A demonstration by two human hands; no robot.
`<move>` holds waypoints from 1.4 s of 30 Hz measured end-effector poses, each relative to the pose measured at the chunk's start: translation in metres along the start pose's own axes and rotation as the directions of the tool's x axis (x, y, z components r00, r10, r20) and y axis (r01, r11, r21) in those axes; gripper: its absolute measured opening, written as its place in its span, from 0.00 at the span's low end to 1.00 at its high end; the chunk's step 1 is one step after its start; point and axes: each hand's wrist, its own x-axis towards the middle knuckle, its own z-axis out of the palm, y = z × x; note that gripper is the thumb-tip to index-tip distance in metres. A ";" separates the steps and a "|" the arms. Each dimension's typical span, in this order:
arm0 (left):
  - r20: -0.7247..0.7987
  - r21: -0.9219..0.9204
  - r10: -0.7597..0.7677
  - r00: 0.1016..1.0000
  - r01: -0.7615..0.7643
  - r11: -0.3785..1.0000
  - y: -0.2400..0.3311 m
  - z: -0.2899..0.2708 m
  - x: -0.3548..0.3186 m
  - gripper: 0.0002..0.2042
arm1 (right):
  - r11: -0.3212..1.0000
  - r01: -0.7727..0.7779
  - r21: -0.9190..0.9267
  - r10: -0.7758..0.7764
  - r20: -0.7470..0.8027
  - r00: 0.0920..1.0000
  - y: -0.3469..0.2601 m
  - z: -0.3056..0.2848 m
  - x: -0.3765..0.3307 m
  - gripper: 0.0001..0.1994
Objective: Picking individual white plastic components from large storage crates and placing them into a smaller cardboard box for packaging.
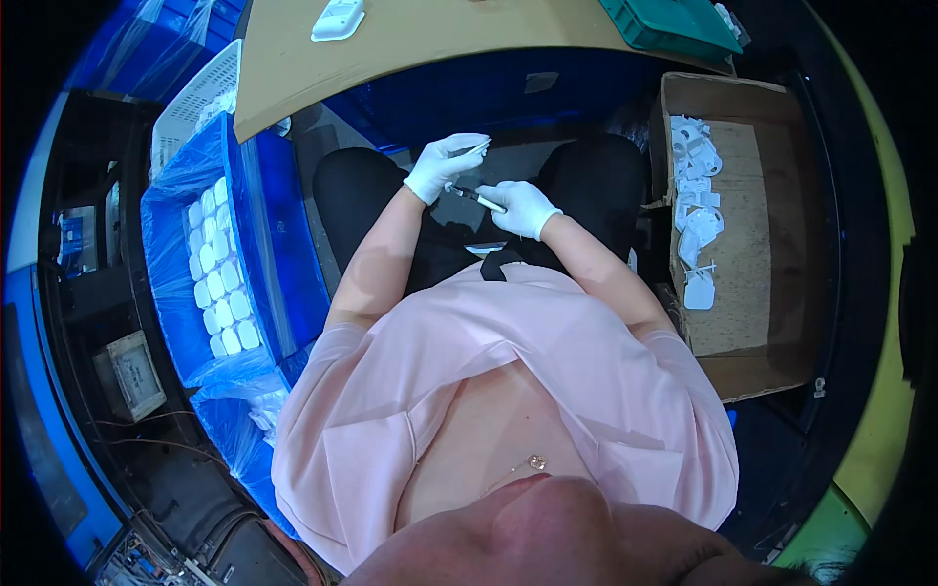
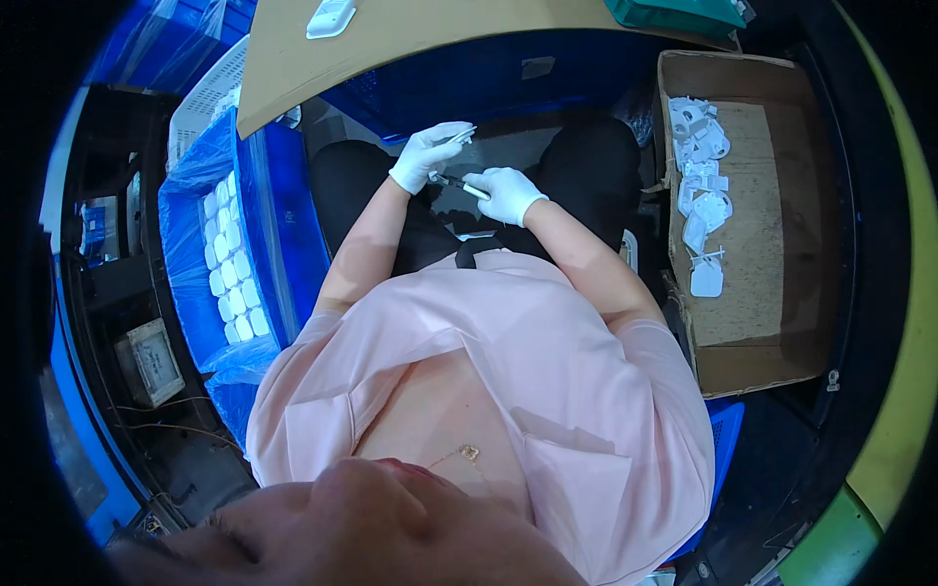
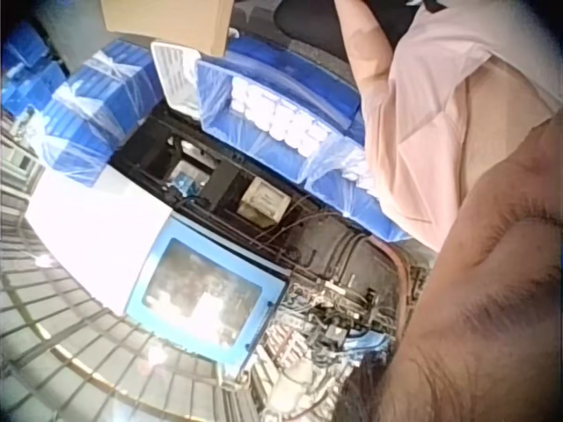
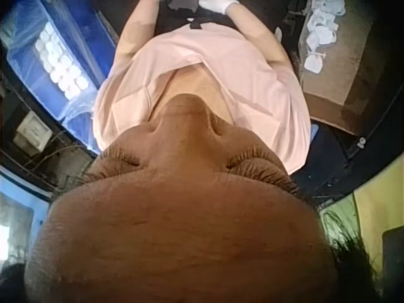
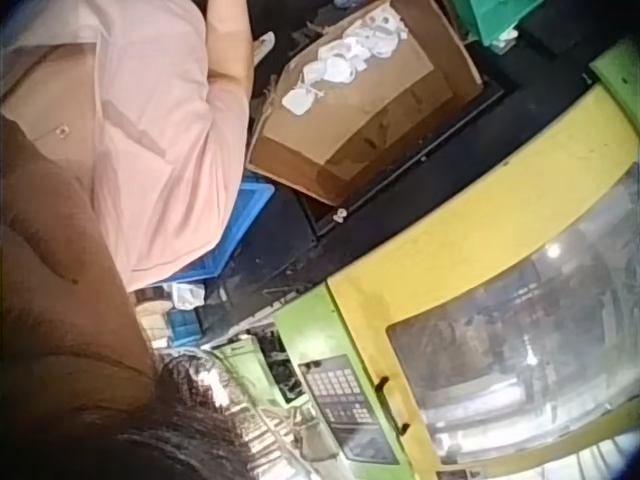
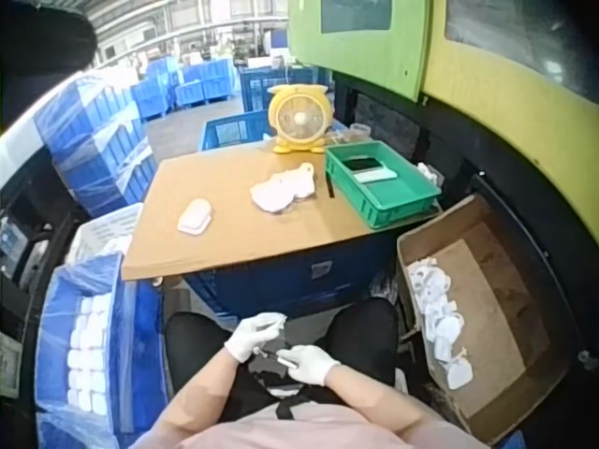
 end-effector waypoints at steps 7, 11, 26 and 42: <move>-0.002 0.057 0.059 0.998 -0.058 0.997 -0.008 0.001 0.003 0.22 | 1.000 -0.026 -0.012 0.026 0.025 0.999 0.000 0.004 0.000 0.19; 0.035 0.079 -0.063 0.997 0.060 0.995 0.005 0.005 -0.002 0.22 | 0.998 -0.021 -0.065 0.025 0.065 0.998 -0.002 0.002 -0.001 0.19; -0.070 -0.577 0.133 0.989 -0.149 0.803 -0.006 -0.028 0.011 0.26 | 0.920 -0.138 0.367 0.263 -0.315 0.912 0.003 0.007 0.009 0.17; -0.445 -0.247 0.203 0.872 -0.338 0.908 0.117 -0.021 0.085 0.22 | 0.749 -0.251 0.613 0.475 -0.233 0.848 -0.001 -0.007 0.003 0.14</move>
